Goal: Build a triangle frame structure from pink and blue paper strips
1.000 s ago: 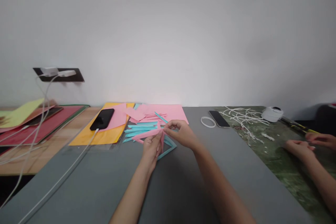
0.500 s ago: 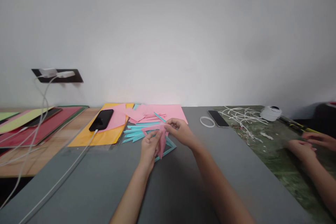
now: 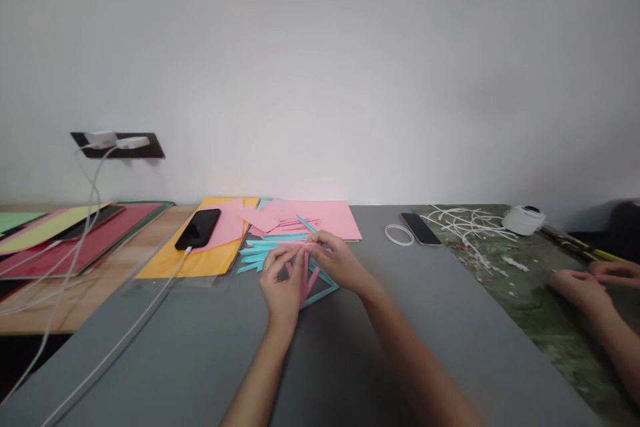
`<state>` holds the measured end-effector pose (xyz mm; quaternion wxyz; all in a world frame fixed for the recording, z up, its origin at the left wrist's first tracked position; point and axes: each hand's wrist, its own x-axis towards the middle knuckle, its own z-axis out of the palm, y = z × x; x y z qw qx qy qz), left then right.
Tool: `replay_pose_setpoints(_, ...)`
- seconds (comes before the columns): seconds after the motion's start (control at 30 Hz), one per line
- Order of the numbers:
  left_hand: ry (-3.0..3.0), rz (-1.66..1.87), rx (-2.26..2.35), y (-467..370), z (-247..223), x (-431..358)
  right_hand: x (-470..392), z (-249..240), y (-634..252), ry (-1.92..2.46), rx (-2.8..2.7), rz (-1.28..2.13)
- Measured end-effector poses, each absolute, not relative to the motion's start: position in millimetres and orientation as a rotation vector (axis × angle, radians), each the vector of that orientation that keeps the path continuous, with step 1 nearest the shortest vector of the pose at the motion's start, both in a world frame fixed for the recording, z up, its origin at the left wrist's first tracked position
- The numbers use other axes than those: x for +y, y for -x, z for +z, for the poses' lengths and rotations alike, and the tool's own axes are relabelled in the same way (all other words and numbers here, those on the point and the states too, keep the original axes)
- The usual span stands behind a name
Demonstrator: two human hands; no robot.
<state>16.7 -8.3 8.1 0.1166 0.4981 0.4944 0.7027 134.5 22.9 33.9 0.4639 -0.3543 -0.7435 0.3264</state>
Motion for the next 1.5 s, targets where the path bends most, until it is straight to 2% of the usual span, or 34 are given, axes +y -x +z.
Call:
replay_pose_setpoints(0.17, -1.556, 2.076, 1.556, -15.2, 4.2, -7.4, 24.6, 31.7, -131.3, 0.918, -1.783, 0.846)
replay_pose_setpoints(0.73, -1.53, 2.015, 1.417, -13.0, -1.2, -5.4, 12.6, 44.5, -126.5, 0.806, -1.335, 1.542)
replay_pose_setpoints(1.2, -1.338, 1.917, 1.41, -14.2, -6.2, -0.9, 19.9, 33.6, -126.5, 0.918, -1.309, 1.489)
replay_pose_setpoints(1.5, -1.405, 1.915, 1.412, -12.4, 3.7, -3.6, 14.9, 47.1, -141.8, 1.012, -1.413, 1.38)
